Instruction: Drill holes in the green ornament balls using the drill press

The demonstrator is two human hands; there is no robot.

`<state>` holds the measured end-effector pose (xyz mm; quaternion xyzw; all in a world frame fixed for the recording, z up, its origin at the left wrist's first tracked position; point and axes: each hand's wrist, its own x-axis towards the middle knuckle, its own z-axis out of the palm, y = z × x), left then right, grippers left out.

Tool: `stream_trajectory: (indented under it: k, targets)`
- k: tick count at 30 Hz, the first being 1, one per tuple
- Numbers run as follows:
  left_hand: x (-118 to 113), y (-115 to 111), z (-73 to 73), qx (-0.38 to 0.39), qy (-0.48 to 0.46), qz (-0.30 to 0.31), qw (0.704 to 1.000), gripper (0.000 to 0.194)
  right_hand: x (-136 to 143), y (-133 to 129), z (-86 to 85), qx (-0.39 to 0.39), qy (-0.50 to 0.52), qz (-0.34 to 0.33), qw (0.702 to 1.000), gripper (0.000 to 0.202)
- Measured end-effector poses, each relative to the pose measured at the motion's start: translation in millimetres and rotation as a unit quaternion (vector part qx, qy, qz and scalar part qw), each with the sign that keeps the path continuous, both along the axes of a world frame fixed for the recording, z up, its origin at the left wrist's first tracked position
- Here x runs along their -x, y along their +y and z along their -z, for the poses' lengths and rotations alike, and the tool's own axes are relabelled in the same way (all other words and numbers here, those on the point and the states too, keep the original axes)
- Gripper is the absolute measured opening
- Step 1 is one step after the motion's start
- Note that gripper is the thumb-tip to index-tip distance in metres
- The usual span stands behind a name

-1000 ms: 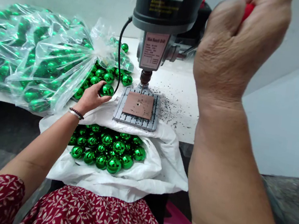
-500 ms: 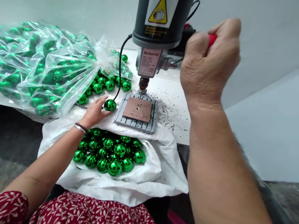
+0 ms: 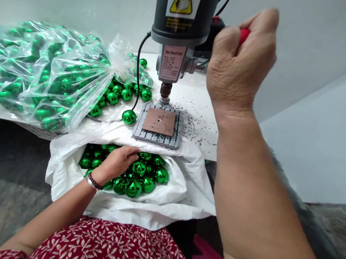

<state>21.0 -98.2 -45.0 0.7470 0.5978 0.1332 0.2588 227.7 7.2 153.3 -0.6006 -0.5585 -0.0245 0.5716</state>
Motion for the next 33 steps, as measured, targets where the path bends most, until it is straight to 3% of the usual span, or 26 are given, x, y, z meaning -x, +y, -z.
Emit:
stream_trajectory:
  k: [4, 8, 10, 13, 16, 18, 21, 24, 29, 31, 33]
  targets:
    - [-20, -17, 2.8, 0.074, 0.106, -0.032, 0.991, 0.055, 0, -1, 2.8, -0.005, -0.005, -0.006, 1.000, 0.034]
    - [-31, -18, 10.7, 0.097, 0.130, -0.031, 0.986, 0.048, 0, 2, 3.5, -0.006, 0.010, -0.003, 1.000, 0.034]
    - [-29, -19, 15.5, 0.099, 0.078, -0.031, 0.992, 0.044, 0, 3, 2.9, -0.001, 0.014, 0.003, 1.000, 0.035]
    - [-18, -27, 20.5, 0.104, -0.102, -0.049, 0.988, 0.048, 0, 4, 2.6, 0.009, 0.020, 0.010, 1.000, 0.035]
    - [-4, -39, 23.0, 0.145, -0.301, -0.073, 0.940, 0.040, 0, 5, 4.8, 0.002, 0.025, 0.002, 1.000, 0.032]
    - [0, -48, 24.6, 0.137, -0.335, -0.084, 0.928, 0.037, 1, 4, 6.8, -0.015, 0.033, -0.015, 0.999, 0.027]
    - [-4, -58, 24.9, 0.057, -0.243, -0.087, 0.964, 0.040, 1, 4, 8.2, -0.019, 0.048, -0.025, 0.998, 0.025]
    - [-21, -60, 16.6, 0.010, -0.149, -0.027, 0.988, 0.046, 1, 3, 7.1, -0.008, 0.055, -0.028, 0.998, 0.026]
    - [-54, -39, -0.6, 0.060, 0.053, 0.041, 0.996, 0.066, 0, 1, 5.2, -0.002, 0.048, -0.035, 0.998, 0.027]
    - [-62, -29, 3.1, 0.083, 0.103, 0.044, 0.990, 0.066, 0, 1, 5.1, 0.003, 0.044, -0.031, 0.999, 0.027]
    - [-64, -24, 12.3, 0.090, 0.081, 0.036, 0.992, 0.066, 0, 2, 5.4, 0.004, 0.042, -0.028, 0.999, 0.027]
